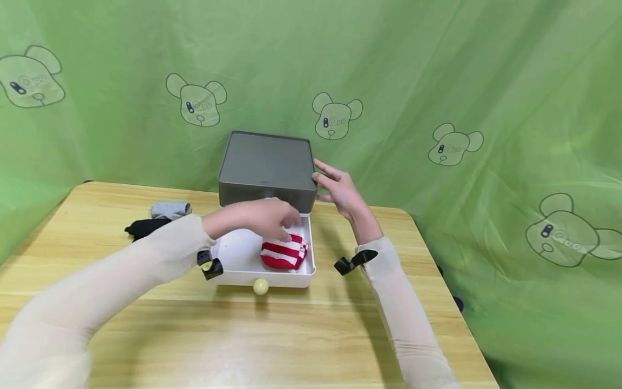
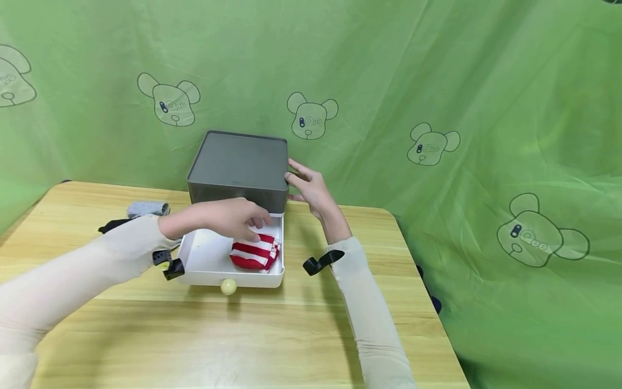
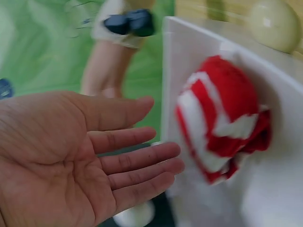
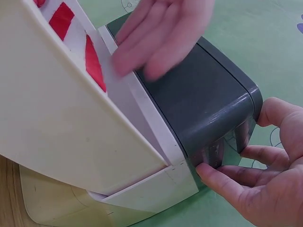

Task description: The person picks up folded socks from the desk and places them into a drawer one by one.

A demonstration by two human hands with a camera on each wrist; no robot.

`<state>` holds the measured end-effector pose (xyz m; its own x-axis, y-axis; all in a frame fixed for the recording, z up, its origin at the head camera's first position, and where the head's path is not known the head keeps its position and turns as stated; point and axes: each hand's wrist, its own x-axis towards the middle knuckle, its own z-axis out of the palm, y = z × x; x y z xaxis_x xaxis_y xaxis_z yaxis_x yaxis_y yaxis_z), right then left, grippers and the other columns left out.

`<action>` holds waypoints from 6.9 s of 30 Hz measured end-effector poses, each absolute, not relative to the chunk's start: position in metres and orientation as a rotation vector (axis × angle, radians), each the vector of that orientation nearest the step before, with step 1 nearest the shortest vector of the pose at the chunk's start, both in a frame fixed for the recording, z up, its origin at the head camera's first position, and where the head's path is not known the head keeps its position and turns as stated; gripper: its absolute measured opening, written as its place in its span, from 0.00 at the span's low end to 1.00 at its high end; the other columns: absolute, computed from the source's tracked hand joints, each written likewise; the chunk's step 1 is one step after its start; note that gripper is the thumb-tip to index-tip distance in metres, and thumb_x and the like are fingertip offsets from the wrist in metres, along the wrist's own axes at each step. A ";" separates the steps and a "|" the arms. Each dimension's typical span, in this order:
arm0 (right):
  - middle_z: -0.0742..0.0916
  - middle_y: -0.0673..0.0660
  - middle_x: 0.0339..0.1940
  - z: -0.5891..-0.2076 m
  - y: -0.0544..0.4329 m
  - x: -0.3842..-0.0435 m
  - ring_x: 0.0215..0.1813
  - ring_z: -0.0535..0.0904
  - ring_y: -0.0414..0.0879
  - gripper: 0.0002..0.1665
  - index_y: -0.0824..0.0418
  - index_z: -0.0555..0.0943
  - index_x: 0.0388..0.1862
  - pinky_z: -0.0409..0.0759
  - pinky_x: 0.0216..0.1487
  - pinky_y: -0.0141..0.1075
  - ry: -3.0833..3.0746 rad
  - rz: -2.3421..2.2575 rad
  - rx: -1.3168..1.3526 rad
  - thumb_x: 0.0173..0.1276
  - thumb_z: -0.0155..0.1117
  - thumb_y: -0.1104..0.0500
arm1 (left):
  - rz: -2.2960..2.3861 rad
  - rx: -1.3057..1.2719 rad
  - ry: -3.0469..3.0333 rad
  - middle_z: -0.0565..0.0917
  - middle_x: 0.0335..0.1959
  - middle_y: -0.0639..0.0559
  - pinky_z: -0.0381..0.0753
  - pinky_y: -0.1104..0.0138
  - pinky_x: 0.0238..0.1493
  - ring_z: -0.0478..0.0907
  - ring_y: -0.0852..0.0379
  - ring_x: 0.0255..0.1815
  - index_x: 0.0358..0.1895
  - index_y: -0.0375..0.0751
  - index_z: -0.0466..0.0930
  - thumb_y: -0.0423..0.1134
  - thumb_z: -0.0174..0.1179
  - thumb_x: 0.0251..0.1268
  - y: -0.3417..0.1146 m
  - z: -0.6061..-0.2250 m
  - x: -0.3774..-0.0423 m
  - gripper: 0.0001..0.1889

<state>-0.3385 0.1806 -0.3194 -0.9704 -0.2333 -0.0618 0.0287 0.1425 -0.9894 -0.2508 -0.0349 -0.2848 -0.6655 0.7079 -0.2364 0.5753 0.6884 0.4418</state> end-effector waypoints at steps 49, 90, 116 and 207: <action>0.72 0.59 0.77 -0.320 0.180 -0.338 0.71 0.76 0.57 0.33 0.44 0.67 0.78 0.83 0.63 0.47 2.240 -1.912 -0.192 0.77 0.59 0.57 | 1.204 0.075 2.610 0.64 0.71 0.20 0.70 0.38 0.69 0.65 0.25 0.70 0.75 0.20 0.54 0.45 0.49 0.82 -0.335 -0.403 -0.256 0.33; 0.73 0.59 0.77 -0.320 0.180 -0.338 0.70 0.75 0.58 0.32 0.46 0.67 0.78 0.85 0.61 0.44 2.208 -1.943 -0.199 0.77 0.59 0.57 | 0.974 0.105 2.522 0.79 0.56 0.23 0.78 0.59 0.52 0.78 0.44 0.50 0.62 0.14 0.70 0.43 0.68 0.66 -0.334 -0.426 -0.258 0.34; 0.72 0.59 0.77 -0.319 0.178 -0.337 0.71 0.75 0.58 0.33 0.45 0.67 0.78 0.83 0.64 0.47 2.225 -1.925 -0.207 0.77 0.59 0.56 | 0.927 0.182 2.556 0.77 0.60 0.25 0.77 0.52 0.56 0.76 0.38 0.58 0.65 0.18 0.68 0.47 0.64 0.68 -0.342 -0.411 -0.246 0.36; 0.73 0.59 0.77 -0.322 0.178 -0.336 0.66 0.78 0.55 0.32 0.45 0.68 0.78 0.85 0.61 0.43 2.223 -1.944 -0.175 0.77 0.60 0.56 | 0.426 1.034 2.480 0.88 0.31 0.51 0.83 0.65 0.42 0.81 0.61 0.35 0.36 0.39 0.86 0.34 0.73 0.52 -0.111 -0.311 -0.266 0.09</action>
